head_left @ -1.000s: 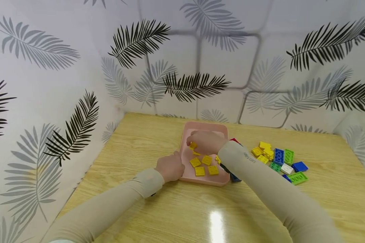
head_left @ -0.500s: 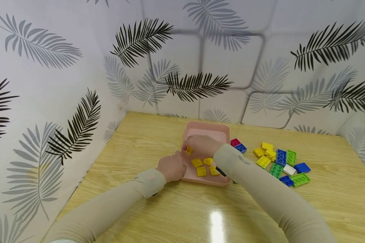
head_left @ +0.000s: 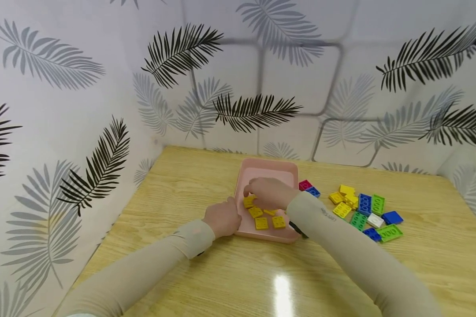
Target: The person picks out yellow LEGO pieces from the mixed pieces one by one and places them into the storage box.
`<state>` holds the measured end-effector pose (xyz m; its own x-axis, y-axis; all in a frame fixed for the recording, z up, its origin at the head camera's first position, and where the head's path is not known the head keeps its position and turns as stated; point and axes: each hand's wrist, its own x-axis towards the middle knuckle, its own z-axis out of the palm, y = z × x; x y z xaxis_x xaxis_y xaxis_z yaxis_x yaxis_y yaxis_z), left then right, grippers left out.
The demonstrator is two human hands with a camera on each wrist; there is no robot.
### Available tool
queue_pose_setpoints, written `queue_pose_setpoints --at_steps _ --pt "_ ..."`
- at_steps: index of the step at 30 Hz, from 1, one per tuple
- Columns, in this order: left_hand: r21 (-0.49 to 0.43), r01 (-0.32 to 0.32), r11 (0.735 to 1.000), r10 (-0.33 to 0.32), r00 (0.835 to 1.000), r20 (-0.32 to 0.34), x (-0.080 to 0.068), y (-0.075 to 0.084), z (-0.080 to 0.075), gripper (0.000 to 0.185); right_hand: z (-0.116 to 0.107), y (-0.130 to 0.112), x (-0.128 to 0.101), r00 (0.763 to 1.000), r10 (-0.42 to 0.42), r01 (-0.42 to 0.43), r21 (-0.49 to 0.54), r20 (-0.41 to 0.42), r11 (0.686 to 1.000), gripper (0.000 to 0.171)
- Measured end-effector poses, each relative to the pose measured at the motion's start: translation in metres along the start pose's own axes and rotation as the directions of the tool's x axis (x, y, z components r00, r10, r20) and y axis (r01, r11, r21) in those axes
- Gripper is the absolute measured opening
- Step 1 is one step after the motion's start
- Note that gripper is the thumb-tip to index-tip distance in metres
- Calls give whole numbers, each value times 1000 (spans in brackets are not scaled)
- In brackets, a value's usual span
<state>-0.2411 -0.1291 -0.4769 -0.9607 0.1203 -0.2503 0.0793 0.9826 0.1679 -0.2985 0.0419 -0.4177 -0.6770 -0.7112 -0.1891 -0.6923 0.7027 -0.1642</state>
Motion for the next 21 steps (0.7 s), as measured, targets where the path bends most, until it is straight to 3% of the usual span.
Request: queue_pose_setpoints --at_steps 9,21 --pt "-74 78 994 -73 995 66 -1 3 -6 46 -6 24 -42 996 1 -1 -5 -86 1000 26" --pt "-62 80 995 -76 995 62 -2 5 -3 54 -1 73 -107 978 156 -163 -44 -136 986 28"
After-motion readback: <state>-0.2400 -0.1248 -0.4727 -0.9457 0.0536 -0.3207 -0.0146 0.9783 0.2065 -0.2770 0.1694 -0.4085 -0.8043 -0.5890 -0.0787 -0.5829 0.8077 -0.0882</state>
